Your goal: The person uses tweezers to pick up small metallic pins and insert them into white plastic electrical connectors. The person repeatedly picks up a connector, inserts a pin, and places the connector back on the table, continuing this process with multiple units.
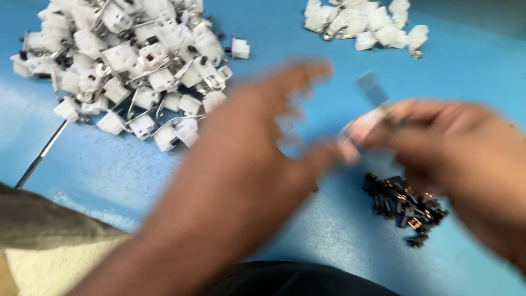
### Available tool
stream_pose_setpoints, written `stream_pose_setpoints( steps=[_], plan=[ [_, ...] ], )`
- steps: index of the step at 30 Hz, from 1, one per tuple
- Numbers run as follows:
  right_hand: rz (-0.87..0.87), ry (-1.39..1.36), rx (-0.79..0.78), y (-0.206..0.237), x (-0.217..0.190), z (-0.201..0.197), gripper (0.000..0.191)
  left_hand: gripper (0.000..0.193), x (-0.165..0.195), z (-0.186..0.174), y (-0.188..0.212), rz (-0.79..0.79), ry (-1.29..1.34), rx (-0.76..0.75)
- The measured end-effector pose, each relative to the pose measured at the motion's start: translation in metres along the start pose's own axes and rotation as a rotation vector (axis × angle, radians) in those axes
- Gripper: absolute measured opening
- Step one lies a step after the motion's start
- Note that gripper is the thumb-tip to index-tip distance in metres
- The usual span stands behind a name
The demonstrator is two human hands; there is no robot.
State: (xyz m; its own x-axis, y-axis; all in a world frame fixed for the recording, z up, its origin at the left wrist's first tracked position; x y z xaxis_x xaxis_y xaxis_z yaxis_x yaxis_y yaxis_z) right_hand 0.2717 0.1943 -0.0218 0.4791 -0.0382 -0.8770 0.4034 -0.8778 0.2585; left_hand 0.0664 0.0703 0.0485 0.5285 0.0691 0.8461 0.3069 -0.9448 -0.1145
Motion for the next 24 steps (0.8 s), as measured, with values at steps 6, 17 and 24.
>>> stream_pose_setpoints(
  steps=[6,17,24],
  plan=[
    [0.192,0.083,0.200,0.015,0.041,-0.039,0.029,0.039,-0.036,0.041,0.018,-0.502,0.491,-0.420],
    [-0.100,0.486,0.560,-0.020,0.029,-0.081,0.022,0.047,-0.020,0.041,0.031,-0.365,0.825,-0.411],
    [-0.505,-0.185,0.152,0.061,-0.059,0.004,0.025,0.034,-0.012,0.027,0.033,-0.399,0.382,-0.313]
  ],
)
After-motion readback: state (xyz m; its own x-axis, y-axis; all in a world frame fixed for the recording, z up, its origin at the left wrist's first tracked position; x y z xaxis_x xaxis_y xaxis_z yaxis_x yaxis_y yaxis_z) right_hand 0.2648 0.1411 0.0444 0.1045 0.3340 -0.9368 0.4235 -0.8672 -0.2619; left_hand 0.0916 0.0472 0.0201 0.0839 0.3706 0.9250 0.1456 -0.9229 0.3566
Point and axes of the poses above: each hand's wrist, its own y-axis away from the middle knuckle, its own z-axis out of the palm, x = y × z, the point moved 6 cm from there along -y, towards the middle knuckle, and after that the axes turned 8 degrees about -z, right-handed, at the moved point
